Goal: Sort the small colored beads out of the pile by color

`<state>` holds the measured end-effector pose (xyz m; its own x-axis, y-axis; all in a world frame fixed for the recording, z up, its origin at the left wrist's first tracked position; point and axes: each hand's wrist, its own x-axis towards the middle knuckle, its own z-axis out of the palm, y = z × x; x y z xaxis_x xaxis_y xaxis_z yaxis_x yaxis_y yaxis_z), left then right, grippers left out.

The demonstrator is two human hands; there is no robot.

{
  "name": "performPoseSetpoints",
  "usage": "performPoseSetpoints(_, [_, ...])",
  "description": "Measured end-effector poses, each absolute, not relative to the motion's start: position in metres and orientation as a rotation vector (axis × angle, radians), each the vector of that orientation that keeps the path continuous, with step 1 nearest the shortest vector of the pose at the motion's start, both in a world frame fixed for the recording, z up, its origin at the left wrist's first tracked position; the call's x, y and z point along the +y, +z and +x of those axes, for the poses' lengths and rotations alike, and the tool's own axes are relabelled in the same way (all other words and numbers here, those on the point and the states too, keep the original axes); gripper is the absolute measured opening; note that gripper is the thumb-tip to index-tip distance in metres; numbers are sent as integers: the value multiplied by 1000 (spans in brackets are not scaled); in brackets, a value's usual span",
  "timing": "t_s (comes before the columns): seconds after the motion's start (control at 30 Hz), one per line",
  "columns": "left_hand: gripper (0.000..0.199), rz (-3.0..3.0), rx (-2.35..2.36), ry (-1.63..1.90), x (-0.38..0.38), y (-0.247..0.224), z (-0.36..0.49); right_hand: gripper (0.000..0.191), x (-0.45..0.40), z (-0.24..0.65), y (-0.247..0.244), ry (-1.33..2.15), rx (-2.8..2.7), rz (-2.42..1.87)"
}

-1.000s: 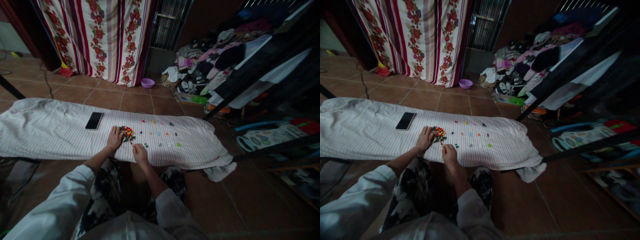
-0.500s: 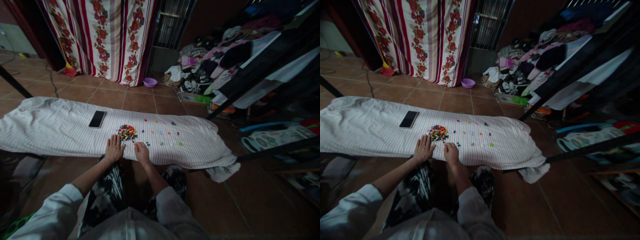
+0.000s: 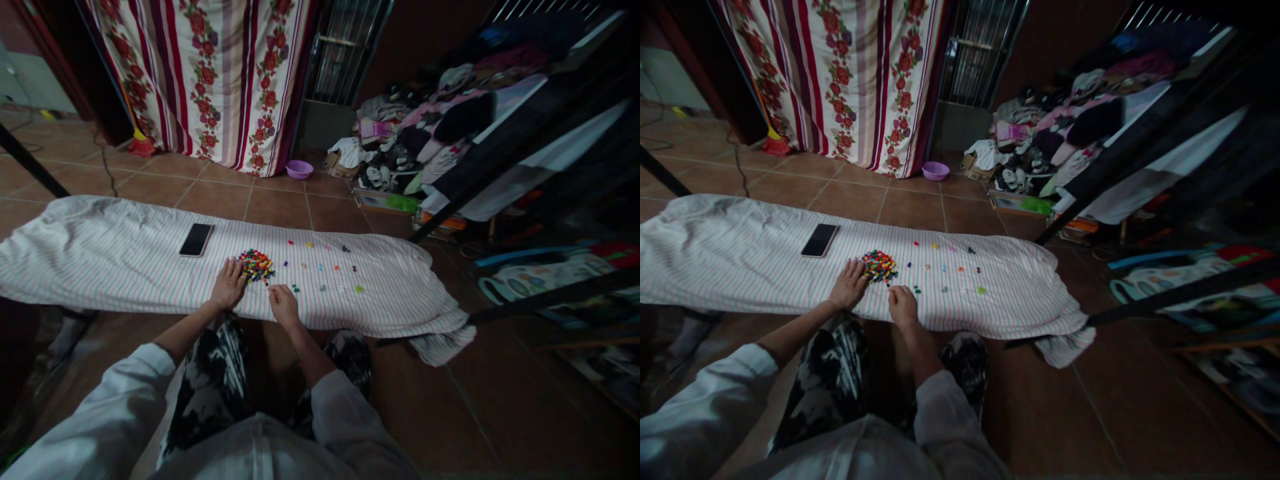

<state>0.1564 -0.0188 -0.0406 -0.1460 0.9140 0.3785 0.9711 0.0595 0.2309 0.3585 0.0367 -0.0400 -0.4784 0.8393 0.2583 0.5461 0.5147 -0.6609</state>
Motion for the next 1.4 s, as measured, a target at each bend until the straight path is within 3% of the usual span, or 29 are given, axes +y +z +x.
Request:
performPoseSetpoints(0.4, [36, -1406, -2528, -639, -27, -23, 144, 25, 37, 358, -43, 640, -2208, -1159])
performPoseSetpoints(1.0, [30, -1370, -2519, -648, -28, -21, 148, 28, 71, 321, -22, 579, -2394, -1313])
performPoseSetpoints(1.4, [33, -1376, -2526, -689, -27, -21, 147, 14, 76, 316, -25, 569, -2384, -1320])
